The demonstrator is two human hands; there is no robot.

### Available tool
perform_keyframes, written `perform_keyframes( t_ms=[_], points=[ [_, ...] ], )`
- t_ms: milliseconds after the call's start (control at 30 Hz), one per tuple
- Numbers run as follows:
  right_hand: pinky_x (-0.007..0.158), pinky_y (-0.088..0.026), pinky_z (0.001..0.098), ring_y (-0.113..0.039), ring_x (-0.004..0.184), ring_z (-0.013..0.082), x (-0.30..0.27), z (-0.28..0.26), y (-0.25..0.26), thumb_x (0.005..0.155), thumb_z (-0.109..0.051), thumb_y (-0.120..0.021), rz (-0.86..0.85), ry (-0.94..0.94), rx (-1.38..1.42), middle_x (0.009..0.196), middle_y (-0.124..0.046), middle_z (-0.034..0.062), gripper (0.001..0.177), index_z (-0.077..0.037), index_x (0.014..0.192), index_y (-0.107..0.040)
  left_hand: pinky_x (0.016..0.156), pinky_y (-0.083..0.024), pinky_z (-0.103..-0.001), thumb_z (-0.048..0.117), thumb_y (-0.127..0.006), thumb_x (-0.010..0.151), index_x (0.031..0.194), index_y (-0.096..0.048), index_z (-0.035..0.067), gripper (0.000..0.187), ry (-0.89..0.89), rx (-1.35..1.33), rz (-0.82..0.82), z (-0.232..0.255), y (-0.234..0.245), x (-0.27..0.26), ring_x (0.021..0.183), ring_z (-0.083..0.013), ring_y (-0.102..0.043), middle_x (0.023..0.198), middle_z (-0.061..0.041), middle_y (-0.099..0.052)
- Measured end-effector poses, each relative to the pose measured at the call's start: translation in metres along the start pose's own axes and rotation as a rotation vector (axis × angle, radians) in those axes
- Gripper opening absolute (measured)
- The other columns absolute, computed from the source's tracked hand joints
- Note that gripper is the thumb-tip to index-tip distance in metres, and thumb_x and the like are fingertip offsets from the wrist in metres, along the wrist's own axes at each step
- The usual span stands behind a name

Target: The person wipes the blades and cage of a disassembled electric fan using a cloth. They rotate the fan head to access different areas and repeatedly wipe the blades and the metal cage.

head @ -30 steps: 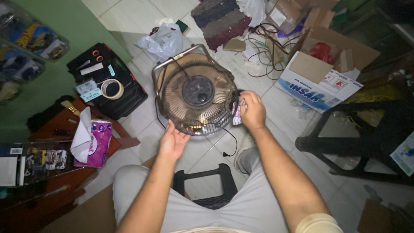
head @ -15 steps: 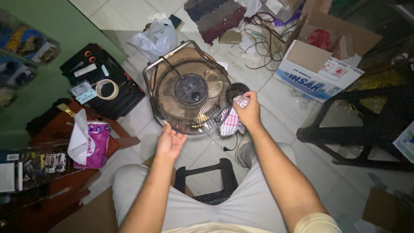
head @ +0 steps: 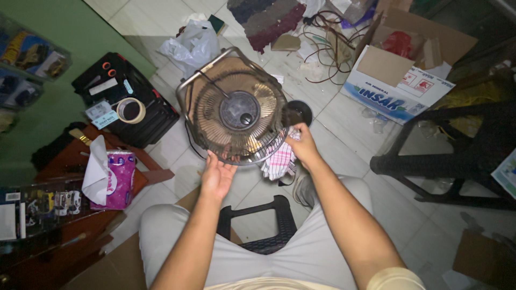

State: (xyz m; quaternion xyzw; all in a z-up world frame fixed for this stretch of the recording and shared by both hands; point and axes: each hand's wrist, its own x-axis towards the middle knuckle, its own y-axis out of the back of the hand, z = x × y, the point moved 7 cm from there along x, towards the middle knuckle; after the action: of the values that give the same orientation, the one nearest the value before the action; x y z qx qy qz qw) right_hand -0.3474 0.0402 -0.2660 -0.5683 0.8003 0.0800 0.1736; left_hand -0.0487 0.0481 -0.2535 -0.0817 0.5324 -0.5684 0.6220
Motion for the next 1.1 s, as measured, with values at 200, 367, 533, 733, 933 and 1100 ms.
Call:
perform_keyframes(
  t_ms=[200,367,533,733,933,1100],
  points=[
    [0.066,-0.056,0.0302,-0.067,0.081,0.0144,0.032,-0.024,-0.01,0.085,-0.004,-0.077,0.036,0.06,-0.087,0.095,-0.07,0.0087,0.039,-0.005,0.112,-0.049,0.12,-0.039,-0.053,0.047,-0.042,0.105,0.153,-0.035,0.018,0.057,-0.054,-0.026,-0.002,-0.001,-0.003,0.02,0.138,-0.0306,-0.048,0.149,-0.01,-0.048],
    [0.071,-0.057,0.0295,-0.068,0.085,0.0138,0.045,-0.031,-0.011,0.087,-0.005,-0.08,0.04,0.115,-0.134,0.099,-0.071,0.0093,0.037,-0.002,0.112,-0.052,0.12,-0.038,-0.052,0.049,-0.042,0.102,0.154,-0.032,0.019,0.06,-0.058,-0.048,0.011,-0.007,-0.003,0.031,0.137,-0.0306,-0.049,0.148,-0.011,-0.048],
    [0.075,-0.059,0.0291,-0.07,0.088,0.0146,0.037,-0.01,-0.011,0.087,-0.006,-0.077,0.004,0.016,-0.028,0.101,-0.072,0.0086,0.038,-0.003,0.116,-0.053,0.121,-0.037,-0.052,0.05,-0.043,0.102,0.155,-0.03,0.019,0.063,-0.05,-0.08,-0.036,-0.007,-0.005,0.032,0.137,-0.0303,-0.051,0.15,-0.012,-0.049],
    [0.088,-0.061,0.0382,-0.072,0.1,0.024,0.009,0.007,-0.023,0.084,0.007,-0.073,-0.103,-0.162,0.333,0.11,-0.069,0.0147,0.043,-0.003,0.12,-0.051,0.121,-0.037,-0.054,0.049,-0.044,0.102,0.157,-0.026,0.022,0.064,-0.08,-0.121,-0.034,-0.001,-0.022,0.034,0.135,-0.0316,-0.048,0.149,-0.014,-0.044],
    [0.104,-0.054,0.0372,-0.066,0.118,0.0231,0.003,-0.009,-0.029,0.085,0.017,-0.065,-0.242,0.011,0.523,0.126,-0.067,0.0126,0.054,-0.002,0.134,-0.049,0.118,-0.04,-0.054,0.045,-0.045,0.102,0.156,-0.025,0.022,0.062,-0.108,-0.093,-0.065,-0.007,-0.057,0.042,0.136,-0.0335,-0.048,0.154,-0.012,-0.042],
    [0.1,-0.056,0.0366,-0.068,0.114,0.0222,0.003,0.003,-0.022,0.083,0.018,-0.063,-0.106,0.022,0.46,0.124,-0.068,0.013,0.056,-0.001,0.133,-0.049,0.113,-0.046,-0.056,0.043,-0.046,0.103,0.156,-0.024,0.019,0.063,-0.135,-0.055,-0.029,-0.015,-0.069,0.038,0.134,-0.0346,-0.051,0.153,-0.014,-0.042]
  ],
)
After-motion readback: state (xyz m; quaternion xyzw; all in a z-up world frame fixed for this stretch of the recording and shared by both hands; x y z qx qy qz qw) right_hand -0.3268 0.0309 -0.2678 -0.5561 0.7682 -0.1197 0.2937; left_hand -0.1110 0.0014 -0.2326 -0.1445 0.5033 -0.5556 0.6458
